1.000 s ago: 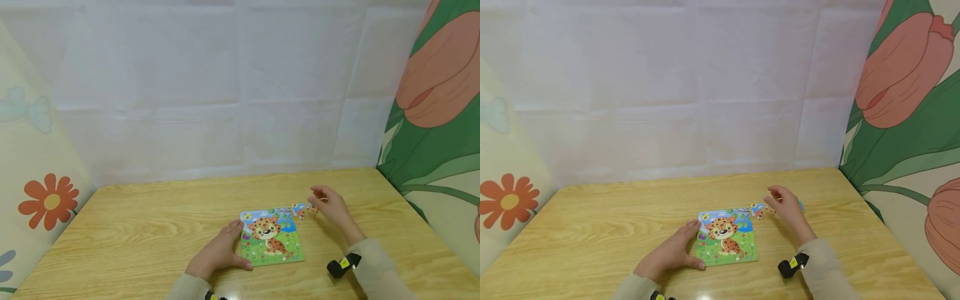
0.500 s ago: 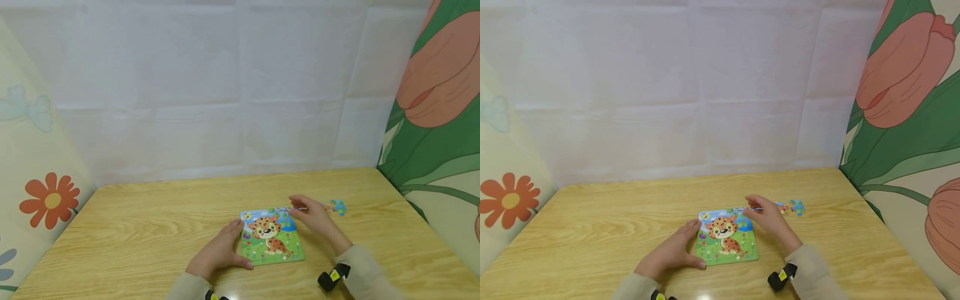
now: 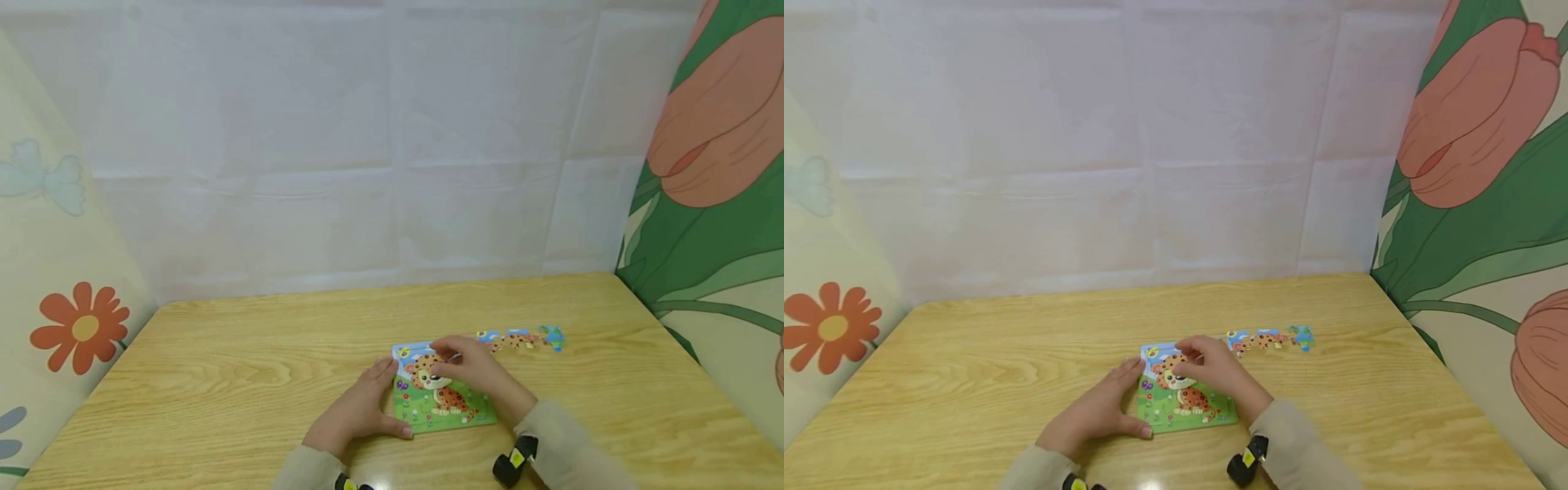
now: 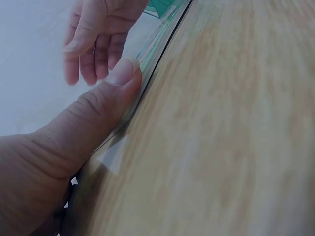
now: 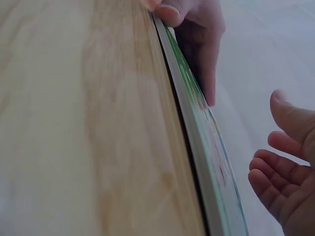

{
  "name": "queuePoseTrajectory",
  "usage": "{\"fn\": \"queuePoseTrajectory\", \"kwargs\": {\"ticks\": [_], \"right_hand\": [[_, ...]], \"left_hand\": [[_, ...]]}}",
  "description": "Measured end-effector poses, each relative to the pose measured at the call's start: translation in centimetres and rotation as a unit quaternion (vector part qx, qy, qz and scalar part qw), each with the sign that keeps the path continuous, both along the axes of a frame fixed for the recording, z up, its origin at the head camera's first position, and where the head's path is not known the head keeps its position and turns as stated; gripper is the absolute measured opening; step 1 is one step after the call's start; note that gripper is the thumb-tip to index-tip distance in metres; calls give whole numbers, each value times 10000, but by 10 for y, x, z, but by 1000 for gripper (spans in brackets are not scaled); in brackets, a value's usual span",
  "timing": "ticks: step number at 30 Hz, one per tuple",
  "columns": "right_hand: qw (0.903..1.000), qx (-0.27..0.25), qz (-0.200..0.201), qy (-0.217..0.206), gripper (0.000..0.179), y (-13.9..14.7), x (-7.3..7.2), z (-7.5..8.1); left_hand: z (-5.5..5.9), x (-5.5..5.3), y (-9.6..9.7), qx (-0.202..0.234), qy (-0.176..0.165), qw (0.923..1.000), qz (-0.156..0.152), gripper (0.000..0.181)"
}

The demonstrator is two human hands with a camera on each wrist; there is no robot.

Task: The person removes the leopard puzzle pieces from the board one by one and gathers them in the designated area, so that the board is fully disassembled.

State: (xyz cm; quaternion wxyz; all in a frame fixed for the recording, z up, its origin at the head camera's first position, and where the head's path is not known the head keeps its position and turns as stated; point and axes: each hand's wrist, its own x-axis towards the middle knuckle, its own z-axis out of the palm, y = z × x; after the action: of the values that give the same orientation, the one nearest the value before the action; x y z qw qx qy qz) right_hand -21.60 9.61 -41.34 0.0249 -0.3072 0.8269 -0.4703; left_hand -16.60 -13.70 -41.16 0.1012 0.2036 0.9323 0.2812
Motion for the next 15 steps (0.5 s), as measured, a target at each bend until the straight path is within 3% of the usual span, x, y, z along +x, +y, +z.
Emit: {"fn": "queuePoseTrajectory", "kwargs": {"ticks": [9, 15], "right_hand": [[9982, 561, 21, 212, 40, -23, 3, -5], [9955, 940, -82, 121, 38, -32, 3, -8]], "left_hand": [[0, 1, 0, -11, 2, 10000, -18, 117], [-2, 0, 0, 3, 72, 10000, -62, 117]]}}
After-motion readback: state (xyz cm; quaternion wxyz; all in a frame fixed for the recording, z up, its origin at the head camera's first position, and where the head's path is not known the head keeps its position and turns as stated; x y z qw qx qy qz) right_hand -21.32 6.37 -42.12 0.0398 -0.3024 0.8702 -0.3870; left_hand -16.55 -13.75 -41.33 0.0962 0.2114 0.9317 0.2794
